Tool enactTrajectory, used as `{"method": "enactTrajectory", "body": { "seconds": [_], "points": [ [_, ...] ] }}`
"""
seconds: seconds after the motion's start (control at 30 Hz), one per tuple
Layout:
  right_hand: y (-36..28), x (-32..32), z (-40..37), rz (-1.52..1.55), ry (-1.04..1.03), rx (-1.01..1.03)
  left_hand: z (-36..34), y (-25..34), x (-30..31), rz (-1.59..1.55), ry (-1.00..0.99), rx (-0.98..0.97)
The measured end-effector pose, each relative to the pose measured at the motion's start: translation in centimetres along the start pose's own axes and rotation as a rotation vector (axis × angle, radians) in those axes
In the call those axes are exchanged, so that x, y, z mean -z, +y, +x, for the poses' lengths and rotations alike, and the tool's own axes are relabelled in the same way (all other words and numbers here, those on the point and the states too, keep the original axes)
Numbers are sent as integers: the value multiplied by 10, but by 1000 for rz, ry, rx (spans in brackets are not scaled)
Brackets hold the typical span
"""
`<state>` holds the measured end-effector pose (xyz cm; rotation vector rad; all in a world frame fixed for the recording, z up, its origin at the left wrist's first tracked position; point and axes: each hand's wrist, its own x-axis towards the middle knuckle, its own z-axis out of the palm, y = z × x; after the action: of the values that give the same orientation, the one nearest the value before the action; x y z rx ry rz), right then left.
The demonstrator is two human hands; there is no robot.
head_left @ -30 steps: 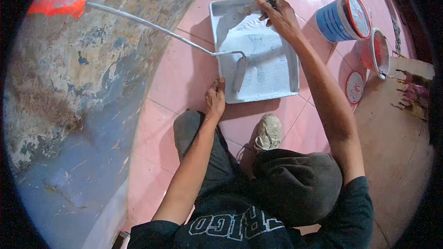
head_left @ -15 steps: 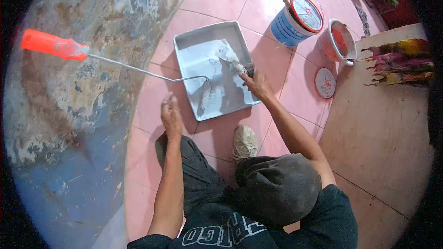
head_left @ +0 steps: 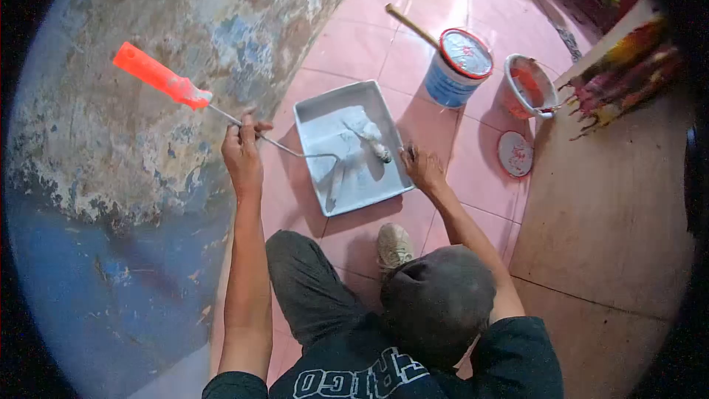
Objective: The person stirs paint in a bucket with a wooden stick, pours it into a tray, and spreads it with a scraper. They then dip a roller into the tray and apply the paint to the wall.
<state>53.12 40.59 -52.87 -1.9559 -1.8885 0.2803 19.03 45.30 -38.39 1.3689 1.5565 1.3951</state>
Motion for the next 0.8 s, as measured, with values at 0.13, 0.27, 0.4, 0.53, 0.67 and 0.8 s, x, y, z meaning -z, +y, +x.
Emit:
{"method": "enactTrajectory", "body": {
  "seconds": [0.13, 0.27, 0.4, 0.53, 0.67, 0.8],
  "points": [
    [-39, 78, -17, 178, 52, 83, -30, 49, -42, -74, -87, -146],
    [-96, 191, -40, 313, 214, 394, -48, 73, -79, -44, -276, -356],
    [-137, 301, -79, 182, 348, 551, -68, 100, -109, 370, -408, -782],
    [-153, 349, -102, -167, 472, 615, -98, 116, -143, 342, -571, -1044],
    [-116, 335, -113, -422, 250, 379, -124, 121, -163, 501, -707, -1095],
    [-50, 295, -136, -374, 43, 144, -140, 108, -179, 641, -748, -1213]
  ]
}}
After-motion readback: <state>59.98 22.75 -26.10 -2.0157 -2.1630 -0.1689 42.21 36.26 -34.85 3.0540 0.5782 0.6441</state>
